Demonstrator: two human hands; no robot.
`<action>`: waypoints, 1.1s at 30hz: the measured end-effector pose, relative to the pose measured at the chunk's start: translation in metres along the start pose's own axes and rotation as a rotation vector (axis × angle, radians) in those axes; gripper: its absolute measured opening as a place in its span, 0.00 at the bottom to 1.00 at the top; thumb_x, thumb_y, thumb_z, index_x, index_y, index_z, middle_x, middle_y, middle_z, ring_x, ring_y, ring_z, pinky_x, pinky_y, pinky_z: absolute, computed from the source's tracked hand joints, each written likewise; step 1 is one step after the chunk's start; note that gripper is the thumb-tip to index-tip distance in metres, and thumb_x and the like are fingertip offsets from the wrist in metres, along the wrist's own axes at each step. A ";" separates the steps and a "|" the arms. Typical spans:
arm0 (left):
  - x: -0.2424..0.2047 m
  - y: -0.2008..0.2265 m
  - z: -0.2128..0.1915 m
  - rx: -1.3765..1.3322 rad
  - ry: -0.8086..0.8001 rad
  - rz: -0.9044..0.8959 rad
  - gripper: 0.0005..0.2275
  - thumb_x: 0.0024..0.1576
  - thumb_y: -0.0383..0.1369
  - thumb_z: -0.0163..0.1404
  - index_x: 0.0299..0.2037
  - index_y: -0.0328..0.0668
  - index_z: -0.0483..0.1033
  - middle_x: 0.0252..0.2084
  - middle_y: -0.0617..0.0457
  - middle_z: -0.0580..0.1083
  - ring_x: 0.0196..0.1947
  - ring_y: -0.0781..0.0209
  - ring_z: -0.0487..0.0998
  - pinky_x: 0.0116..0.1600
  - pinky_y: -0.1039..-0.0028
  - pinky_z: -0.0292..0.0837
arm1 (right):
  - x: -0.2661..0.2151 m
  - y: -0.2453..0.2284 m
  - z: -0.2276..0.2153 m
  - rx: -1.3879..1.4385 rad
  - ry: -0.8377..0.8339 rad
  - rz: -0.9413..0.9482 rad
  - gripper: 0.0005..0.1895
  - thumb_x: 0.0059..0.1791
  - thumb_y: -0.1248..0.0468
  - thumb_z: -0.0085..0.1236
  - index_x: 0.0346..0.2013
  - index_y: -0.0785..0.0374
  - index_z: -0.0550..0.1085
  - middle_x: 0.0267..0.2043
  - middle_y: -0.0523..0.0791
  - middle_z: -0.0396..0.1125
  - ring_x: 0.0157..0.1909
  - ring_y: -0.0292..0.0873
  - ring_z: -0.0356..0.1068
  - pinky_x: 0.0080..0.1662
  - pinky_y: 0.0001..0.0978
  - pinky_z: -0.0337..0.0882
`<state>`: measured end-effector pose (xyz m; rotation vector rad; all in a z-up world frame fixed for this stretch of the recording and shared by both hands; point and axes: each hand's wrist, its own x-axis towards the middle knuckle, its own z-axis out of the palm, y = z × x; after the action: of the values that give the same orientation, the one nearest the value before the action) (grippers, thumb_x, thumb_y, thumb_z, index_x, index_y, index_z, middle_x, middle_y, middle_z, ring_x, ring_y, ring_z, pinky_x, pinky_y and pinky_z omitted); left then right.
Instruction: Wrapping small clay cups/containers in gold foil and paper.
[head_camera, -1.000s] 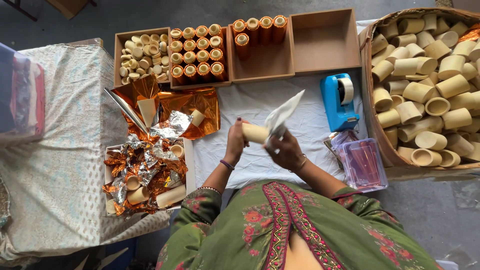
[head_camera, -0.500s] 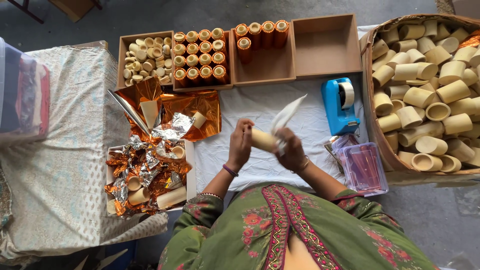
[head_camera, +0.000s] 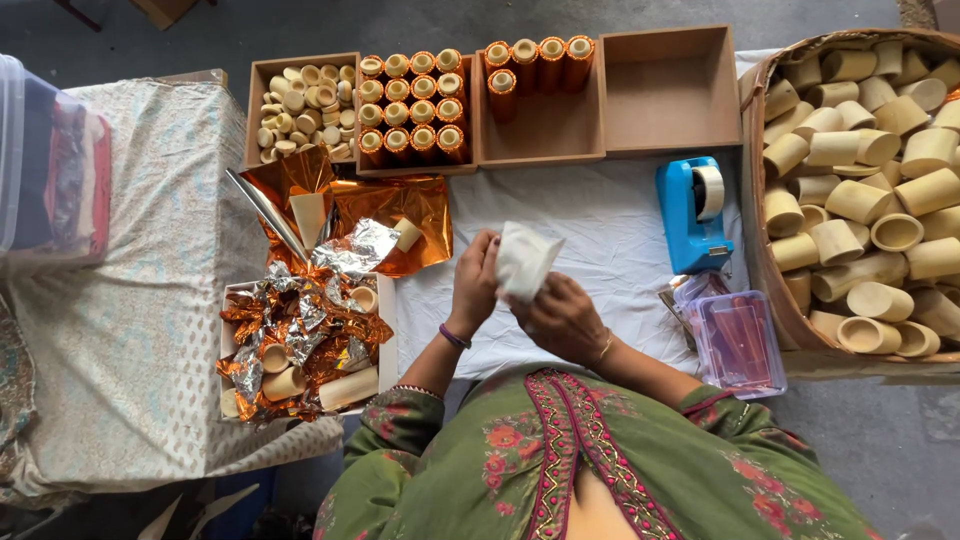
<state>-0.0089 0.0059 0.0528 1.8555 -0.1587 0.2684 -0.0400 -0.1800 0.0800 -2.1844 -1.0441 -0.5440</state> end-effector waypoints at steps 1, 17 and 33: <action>0.000 -0.016 0.002 -0.113 -0.012 -0.059 0.14 0.69 0.39 0.41 0.39 0.35 0.71 0.27 0.53 0.71 0.28 0.63 0.71 0.36 0.70 0.68 | 0.002 -0.005 -0.002 -0.103 -0.002 -0.136 0.28 0.44 0.63 0.65 0.57 0.59 0.69 0.49 0.50 0.71 0.53 0.54 0.73 0.52 0.48 0.75; -0.005 -0.045 0.015 -0.370 -0.004 -0.258 0.12 0.70 0.37 0.40 0.40 0.35 0.70 0.30 0.49 0.68 0.31 0.65 0.65 0.36 0.71 0.64 | 0.012 -0.012 -0.009 -0.176 -0.125 -0.079 0.37 0.38 0.67 0.66 0.62 0.60 0.69 0.61 0.56 0.68 0.39 0.54 0.72 0.42 0.43 0.73; -0.019 0.025 0.012 -0.158 0.102 0.412 0.13 0.70 0.40 0.37 0.45 0.39 0.70 0.36 0.46 0.75 0.33 0.53 0.78 0.40 0.68 0.73 | -0.036 0.050 0.016 1.599 -0.133 0.976 0.30 0.47 0.56 0.66 0.59 0.63 0.67 0.32 0.38 0.62 0.25 0.27 0.57 0.24 0.19 0.56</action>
<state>-0.0320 -0.0134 0.0679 1.6360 -0.4802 0.6166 -0.0202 -0.2111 0.0284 -0.9510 -0.0995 0.7106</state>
